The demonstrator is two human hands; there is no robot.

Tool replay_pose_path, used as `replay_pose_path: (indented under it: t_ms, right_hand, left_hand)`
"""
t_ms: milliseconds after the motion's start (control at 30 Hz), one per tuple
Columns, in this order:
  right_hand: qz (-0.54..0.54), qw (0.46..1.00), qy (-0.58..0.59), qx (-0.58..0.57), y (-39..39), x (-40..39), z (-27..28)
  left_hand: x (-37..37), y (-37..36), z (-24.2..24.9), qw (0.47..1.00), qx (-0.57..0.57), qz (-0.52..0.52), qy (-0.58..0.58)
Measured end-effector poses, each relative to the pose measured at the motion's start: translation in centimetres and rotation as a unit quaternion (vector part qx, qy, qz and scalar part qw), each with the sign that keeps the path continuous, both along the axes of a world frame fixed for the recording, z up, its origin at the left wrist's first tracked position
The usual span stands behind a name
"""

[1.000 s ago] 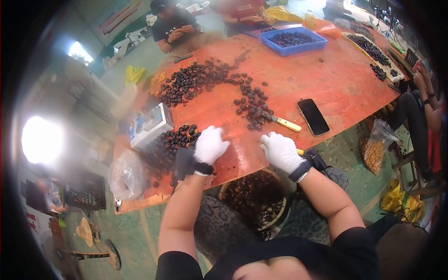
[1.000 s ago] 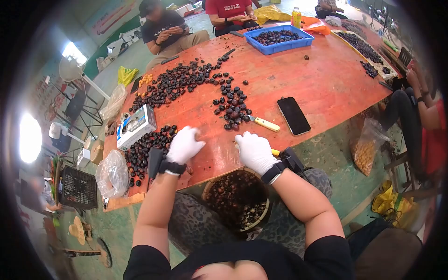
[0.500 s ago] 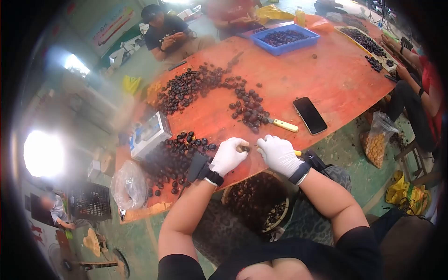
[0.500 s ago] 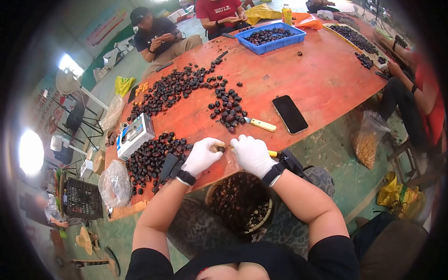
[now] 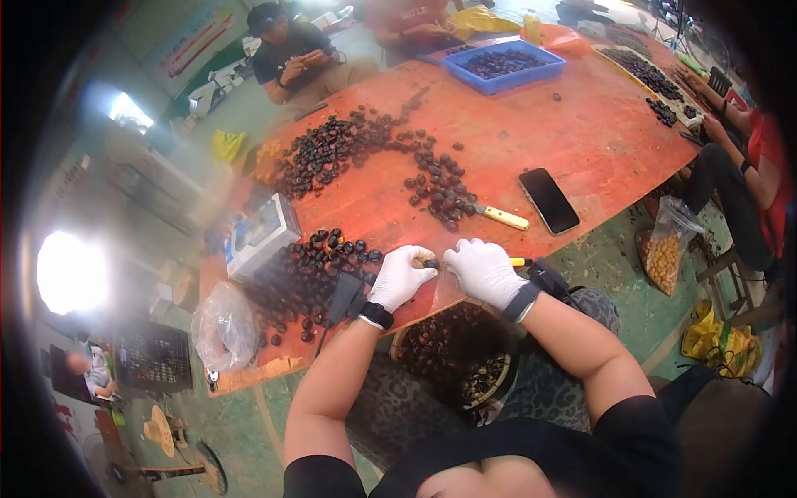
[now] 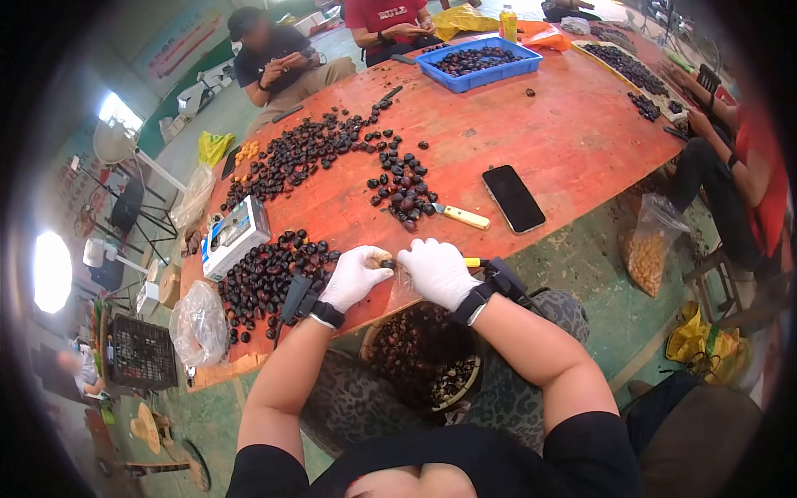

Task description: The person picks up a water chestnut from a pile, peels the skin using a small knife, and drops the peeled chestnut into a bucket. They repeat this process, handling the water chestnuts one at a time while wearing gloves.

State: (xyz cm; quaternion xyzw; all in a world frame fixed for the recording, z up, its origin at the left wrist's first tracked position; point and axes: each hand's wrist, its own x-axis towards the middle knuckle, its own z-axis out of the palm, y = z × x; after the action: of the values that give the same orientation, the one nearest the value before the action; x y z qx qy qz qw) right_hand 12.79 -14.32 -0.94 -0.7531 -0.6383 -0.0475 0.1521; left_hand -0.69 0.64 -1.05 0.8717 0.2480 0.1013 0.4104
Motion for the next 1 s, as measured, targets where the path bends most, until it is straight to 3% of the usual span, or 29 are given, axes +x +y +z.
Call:
replay_pose_path:
  t_ms: [333,633,733,833,900,1000]
  right_hand:
    - [-0.015,0.998,0.032,0.045,0.4,-0.9,-0.1]
    - [-0.021,1.000,0.016,-0.011,-0.3,-0.7,-0.4]
    - [-0.044,0.998,0.049,-0.009,-0.7,-0.3,-0.1]
    - [-0.072,0.996,0.045,-0.024,-1.0,0.7,0.3]
    - [-0.073,0.995,0.055,-0.033,-1.0,0.9,0.6]
    - [-0.071,0.995,0.059,-0.038,-1.0,0.8,0.5]
  left_hand:
    - [0.1,-0.8,0.7,0.999,0.032,0.032,0.024]
    - [0.1,-0.6,0.6,0.998,0.037,0.040,0.027]
    - [-0.7,1.0,1.0,0.982,0.186,0.003,0.044]
    - [-1.5,3.9,2.4,0.959,0.242,-0.007,0.149]
    - [0.4,4.0,6.1,0.957,0.152,0.008,0.247]
    - [3.9,5.8,3.2,0.968,0.230,0.066,0.075]
